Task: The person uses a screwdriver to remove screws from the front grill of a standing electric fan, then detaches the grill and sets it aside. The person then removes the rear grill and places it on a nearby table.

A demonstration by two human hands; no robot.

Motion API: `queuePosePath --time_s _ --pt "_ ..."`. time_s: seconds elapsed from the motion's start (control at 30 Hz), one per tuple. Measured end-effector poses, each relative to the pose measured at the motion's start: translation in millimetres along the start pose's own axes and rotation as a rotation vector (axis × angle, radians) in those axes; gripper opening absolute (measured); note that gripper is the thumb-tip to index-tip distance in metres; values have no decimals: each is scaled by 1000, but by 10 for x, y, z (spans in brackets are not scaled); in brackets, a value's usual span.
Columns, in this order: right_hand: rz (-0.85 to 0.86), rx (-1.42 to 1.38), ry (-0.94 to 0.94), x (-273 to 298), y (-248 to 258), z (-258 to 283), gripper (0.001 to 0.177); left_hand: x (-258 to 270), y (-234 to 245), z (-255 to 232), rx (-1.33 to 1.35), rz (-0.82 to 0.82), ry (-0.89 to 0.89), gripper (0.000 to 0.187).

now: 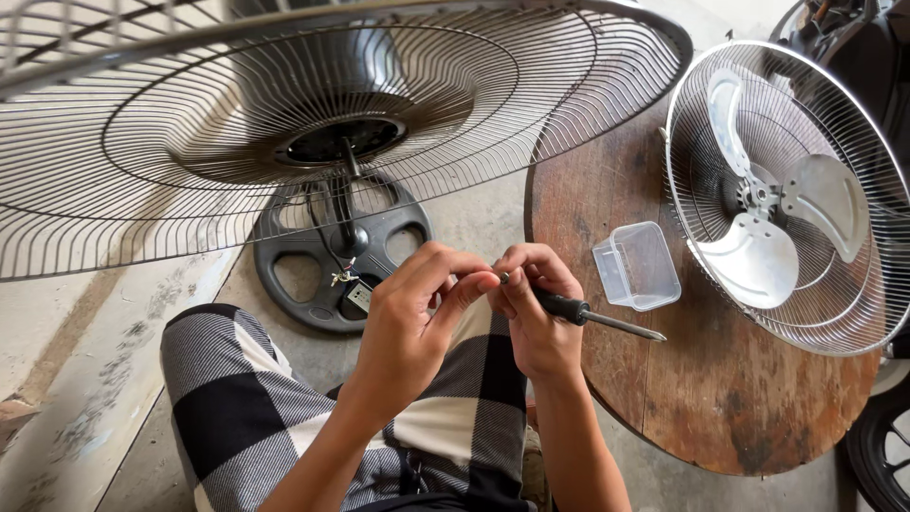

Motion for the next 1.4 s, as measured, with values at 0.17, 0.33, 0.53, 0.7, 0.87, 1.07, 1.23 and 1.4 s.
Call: queuePosePath --time_s 0.17,0.33,0.53,0.7,0.87,1.07,1.23,1.4 --pt "-44 -149 -100 191 47 2 9 93 8 -133 69 -47 -146 17" --pt "-106 -237 -178 339 143 -9 11 183 -26 -271 -53 -83 -318 26" --pt "-99 -270 -181 439 169 52 13 209 -96 -318 -90 -89 -370 27" --pt "-117 -186 -130 490 206 143 14 216 -191 -355 -116 -87 -416 25" --pt "-200 -78 -45 545 306 239 14 206 -337 -341 -93 -83 -384 24" --pt "-322 107 10 633 480 408 15 135 -633 -154 126 51 -133 17" --pt "-330 237 90 673 581 594 21 70 -921 -30 245 168 29 12" --pt "-370 332 123 690 798 743 24 9 -1215 13 248 224 62 11"
Point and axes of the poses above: each hand's wrist, its own x-axis away from the middle knuckle, its own y-axis out of the back of the hand, z = x × y, the point moved 8 cm from there along -x, towards the middle knuckle, and after that the axes turned 11 degrees about -x, right-handed, at the moved point
